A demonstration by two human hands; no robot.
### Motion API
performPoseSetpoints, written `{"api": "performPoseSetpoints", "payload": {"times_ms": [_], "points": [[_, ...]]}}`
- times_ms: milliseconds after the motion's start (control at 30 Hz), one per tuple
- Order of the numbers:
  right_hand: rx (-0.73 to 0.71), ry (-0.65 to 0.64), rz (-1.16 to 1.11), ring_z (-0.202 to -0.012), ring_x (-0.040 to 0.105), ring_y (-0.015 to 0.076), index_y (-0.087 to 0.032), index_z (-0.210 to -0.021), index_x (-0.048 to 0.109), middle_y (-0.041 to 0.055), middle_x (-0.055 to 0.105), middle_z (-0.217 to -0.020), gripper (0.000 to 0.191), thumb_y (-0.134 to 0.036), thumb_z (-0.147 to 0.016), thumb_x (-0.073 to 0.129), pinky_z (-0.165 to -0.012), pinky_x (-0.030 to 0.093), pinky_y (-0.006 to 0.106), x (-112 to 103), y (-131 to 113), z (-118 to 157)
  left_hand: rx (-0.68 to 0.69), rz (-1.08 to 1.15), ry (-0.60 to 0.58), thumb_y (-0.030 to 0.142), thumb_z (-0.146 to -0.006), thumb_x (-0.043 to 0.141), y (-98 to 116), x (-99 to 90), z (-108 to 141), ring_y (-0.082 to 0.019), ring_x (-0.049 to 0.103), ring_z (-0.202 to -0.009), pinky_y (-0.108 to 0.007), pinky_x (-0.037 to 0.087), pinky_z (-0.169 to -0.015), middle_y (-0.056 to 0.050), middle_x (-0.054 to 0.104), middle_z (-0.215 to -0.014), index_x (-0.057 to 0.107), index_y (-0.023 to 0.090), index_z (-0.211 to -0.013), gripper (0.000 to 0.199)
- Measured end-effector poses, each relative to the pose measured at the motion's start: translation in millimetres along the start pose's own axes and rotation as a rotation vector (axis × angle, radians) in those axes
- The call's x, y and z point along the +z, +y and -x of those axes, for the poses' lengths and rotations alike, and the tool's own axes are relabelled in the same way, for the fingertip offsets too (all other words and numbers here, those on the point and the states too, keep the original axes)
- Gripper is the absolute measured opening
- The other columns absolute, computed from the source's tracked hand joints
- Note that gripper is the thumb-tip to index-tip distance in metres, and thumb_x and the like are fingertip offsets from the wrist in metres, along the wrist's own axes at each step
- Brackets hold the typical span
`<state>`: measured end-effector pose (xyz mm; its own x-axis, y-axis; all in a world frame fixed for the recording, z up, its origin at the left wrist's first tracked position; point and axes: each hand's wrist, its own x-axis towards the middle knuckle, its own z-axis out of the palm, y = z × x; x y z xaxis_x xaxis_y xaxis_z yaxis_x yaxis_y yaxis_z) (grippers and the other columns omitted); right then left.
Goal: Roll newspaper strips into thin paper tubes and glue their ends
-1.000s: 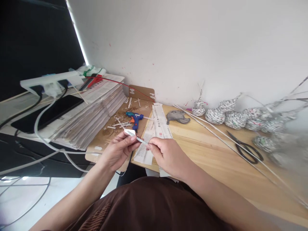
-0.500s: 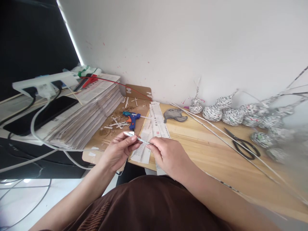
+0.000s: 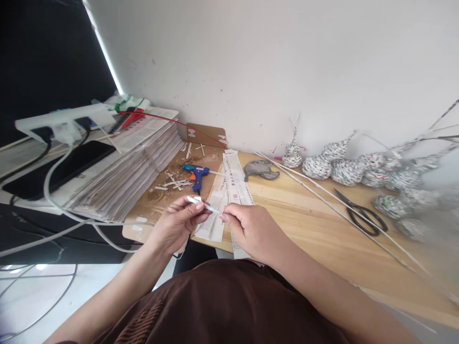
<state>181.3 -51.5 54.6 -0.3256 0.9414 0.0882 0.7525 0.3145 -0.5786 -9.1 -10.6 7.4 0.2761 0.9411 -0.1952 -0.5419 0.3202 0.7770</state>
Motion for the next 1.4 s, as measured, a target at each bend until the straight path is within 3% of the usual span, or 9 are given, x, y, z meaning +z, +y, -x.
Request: {"api": "performPoseSetpoints", "payload": {"times_ms": [233,400,600,800,1000,1100,1400], "points": [[-0.019,0.039,0.046,-0.061,0.052,0.0108,-0.019,-0.081,0.062,-0.0004,0.061,-0.069,0.025,-0.031,-0.095,0.046,-0.058,0.033,0.024,0,-1,-1,0.002,-0.025,-0.001,0.016,-0.064,0.081,0,-2.8,0,-0.013,0.069,-0.073,-0.020,0.057,-0.068,0.000,0.070,-0.077,0.068,0.015,-0.082,0.022],[0.031,0.046,-0.168,-0.066,0.058,0.0120,-0.021,-0.103,0.066,0.0017,0.069,-0.081,0.022,-0.032,-0.092,0.050,-0.062,0.041,0.024,7,-6,-5,-0.020,-0.085,-0.036,0.019,-0.064,0.081,-3,-1.0,3,-0.013,0.069,-0.071,-0.021,0.056,-0.063,-0.002,0.070,-0.075,0.069,0.016,-0.083,0.023],[0.033,0.103,-0.307,-0.067,0.060,0.0122,-0.021,-0.111,0.068,0.0047,0.071,-0.093,0.027,-0.030,-0.090,0.052,-0.063,0.046,0.026,21,-6,-10,0.057,-0.165,-0.002,0.019,-0.062,0.082,-7,-1.7,6,-0.005,0.058,-0.063,-0.013,0.045,-0.056,0.000,0.068,-0.077,0.072,0.017,-0.080,0.021],[0.024,0.128,-0.292,-0.070,0.062,0.0125,-0.023,-0.109,0.070,0.0033,0.072,-0.095,0.026,-0.026,-0.089,0.053,-0.066,0.047,0.025,22,-7,-9,0.023,-0.127,-0.028,0.021,-0.065,0.081,2,-8.0,9,-0.006,0.058,-0.066,-0.016,0.048,-0.063,-0.002,0.069,-0.077,0.075,0.016,-0.087,0.024],[0.026,0.115,-0.264,-0.063,0.061,0.0111,-0.023,-0.108,0.070,0.0021,0.073,-0.090,0.026,-0.026,-0.088,0.054,-0.065,0.048,0.025,23,-10,-8,0.077,-0.157,-0.004,0.024,-0.069,0.078,9,-13.7,9,-0.007,0.058,-0.065,-0.017,0.049,-0.062,-0.003,0.068,-0.077,0.074,0.014,-0.080,0.015],[0.027,0.109,-0.267,-0.065,0.062,0.0122,-0.023,-0.109,0.070,0.0030,0.073,-0.091,0.027,-0.027,-0.089,0.053,-0.063,0.048,0.025,22,-12,-8,0.074,-0.173,-0.032,0.025,-0.071,0.077,9,-16.0,9,-0.008,0.059,-0.067,-0.019,0.050,-0.064,-0.002,0.067,-0.078,0.074,0.016,-0.087,0.019],[0.050,-0.010,-0.338,-0.053,0.059,0.0097,-0.023,-0.116,0.066,0.0029,0.070,-0.079,0.030,-0.030,-0.091,0.051,-0.053,0.046,0.022,24,-13,-6,0.013,-0.176,-0.054,0.026,-0.070,0.077,8,-19.7,11,-0.009,0.059,-0.066,-0.018,0.048,-0.061,-0.003,0.064,-0.072,0.072,0.013,-0.082,0.018]]}}
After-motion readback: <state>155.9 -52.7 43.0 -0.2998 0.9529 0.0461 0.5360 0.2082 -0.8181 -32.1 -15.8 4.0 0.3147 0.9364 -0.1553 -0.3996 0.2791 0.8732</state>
